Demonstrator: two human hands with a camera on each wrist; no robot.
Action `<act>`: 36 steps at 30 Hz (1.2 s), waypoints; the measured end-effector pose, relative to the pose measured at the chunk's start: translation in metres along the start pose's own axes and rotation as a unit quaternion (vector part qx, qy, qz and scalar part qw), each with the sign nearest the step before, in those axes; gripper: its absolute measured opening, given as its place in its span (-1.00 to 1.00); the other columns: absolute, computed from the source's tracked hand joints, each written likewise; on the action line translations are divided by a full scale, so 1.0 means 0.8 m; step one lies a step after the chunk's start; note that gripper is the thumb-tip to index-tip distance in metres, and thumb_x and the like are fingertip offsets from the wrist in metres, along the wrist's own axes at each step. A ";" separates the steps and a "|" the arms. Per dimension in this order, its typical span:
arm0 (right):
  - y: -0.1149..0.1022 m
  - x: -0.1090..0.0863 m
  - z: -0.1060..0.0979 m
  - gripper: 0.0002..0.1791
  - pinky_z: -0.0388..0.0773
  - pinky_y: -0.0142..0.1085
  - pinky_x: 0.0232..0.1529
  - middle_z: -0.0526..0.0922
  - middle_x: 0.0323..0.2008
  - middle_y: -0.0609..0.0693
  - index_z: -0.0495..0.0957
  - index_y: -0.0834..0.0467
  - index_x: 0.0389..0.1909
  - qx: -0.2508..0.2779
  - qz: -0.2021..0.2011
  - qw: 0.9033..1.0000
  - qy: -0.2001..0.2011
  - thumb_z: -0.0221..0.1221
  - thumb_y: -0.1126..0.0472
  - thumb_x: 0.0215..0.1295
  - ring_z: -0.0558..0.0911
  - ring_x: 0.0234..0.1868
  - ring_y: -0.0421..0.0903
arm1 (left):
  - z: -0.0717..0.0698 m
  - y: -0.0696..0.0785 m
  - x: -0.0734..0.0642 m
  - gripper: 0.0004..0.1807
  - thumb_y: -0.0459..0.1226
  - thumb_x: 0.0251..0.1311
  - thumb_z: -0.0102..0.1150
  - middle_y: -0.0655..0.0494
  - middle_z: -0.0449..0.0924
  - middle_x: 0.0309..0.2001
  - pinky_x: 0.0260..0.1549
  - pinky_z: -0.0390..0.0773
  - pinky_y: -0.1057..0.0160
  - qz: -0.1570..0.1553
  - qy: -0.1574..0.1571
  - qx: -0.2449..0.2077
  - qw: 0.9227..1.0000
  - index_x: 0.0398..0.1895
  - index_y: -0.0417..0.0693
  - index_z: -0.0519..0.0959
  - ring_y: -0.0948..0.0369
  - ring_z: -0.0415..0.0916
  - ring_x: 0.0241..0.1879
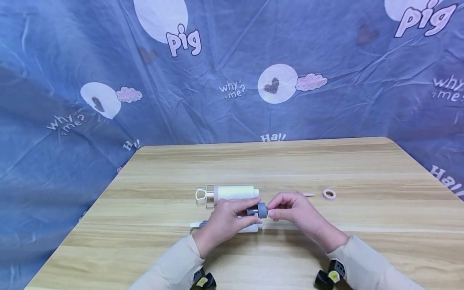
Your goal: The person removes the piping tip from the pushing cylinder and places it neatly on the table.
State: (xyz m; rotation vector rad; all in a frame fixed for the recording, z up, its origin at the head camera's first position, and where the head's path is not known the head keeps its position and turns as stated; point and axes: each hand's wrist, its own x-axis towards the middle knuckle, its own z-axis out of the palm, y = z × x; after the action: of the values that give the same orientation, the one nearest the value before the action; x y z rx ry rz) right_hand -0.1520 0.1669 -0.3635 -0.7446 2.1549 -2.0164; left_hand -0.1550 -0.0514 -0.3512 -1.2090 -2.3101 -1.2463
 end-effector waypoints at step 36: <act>-0.003 -0.002 0.013 -0.54 0.59 -0.38 -0.22 0.66 -0.28 -0.18 0.44 0.50 -0.01 -0.011 0.031 0.999 0.028 0.25 0.35 0.08 0.63 -0.26 -0.24 | 0.003 0.003 0.000 -0.51 -0.25 -0.05 0.34 -0.03 0.65 -0.11 -0.30 0.52 0.56 -0.015 0.009 -0.006 1.000 0.03 -0.17 0.57 0.28 0.63 -0.22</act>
State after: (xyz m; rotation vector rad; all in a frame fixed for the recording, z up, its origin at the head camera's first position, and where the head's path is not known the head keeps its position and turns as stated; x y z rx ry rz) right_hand -0.1458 0.1582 -0.3630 -0.6220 2.2049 -2.0107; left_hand -0.1528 -0.0485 -0.3511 -1.1659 -2.3208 -1.2766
